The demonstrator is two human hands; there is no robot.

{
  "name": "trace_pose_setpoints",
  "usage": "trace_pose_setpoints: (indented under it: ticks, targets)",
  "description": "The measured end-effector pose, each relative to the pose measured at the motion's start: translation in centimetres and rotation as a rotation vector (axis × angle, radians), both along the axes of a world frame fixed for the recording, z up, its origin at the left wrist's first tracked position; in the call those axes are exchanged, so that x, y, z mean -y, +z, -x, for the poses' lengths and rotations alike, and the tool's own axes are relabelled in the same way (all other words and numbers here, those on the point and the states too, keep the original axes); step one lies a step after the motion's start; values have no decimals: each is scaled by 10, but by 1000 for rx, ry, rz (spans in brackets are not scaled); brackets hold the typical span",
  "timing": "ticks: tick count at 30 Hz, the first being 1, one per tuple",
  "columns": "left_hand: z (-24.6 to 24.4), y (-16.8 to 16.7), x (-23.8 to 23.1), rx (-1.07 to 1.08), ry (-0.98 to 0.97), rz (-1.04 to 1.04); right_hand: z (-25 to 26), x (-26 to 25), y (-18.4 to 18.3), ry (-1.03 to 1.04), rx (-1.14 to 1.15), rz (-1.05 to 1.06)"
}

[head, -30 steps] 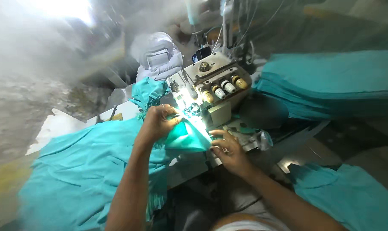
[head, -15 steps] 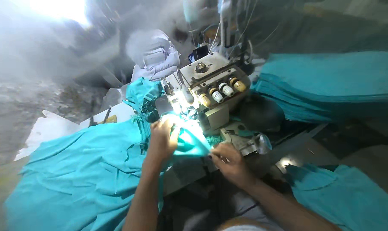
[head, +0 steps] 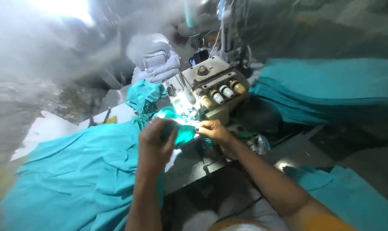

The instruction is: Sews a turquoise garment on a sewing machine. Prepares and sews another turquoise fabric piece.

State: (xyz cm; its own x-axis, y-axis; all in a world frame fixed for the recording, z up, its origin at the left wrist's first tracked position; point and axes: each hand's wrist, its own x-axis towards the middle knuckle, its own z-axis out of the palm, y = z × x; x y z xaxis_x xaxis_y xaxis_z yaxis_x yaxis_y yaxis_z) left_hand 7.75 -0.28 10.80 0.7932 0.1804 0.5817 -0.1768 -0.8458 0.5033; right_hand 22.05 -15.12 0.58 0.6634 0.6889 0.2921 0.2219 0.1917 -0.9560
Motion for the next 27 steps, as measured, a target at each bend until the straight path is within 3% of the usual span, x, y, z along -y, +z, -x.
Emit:
trace_pose_setpoints:
  ticks: [2,4,9,14,17,21,25,27]
  targets:
    - [15,-9,34,-72,-175,28,-7,2,-4,41,74,4]
    - [23,-30,62,-154,-218,-45,-7,7,-6,97,103,26]
    - [23,-73,58,-271,-32,-213,1,37,14,139,203,309]
    - [22,-84,40,-425,13,-162,-30,106,39,-415,400,377]
    - [23,-82,40,-429,-8,-119,-69,139,48,-564,427,581]
    - [22,-77,40,-451,-6,-129,-95,138,39,-346,704,830]
    - [24,-71,40,-493,0,-133,-88,116,49,-203,802,1157]
    - [25,-70,40,-506,10,-129,-85,112,52,-179,821,1207]
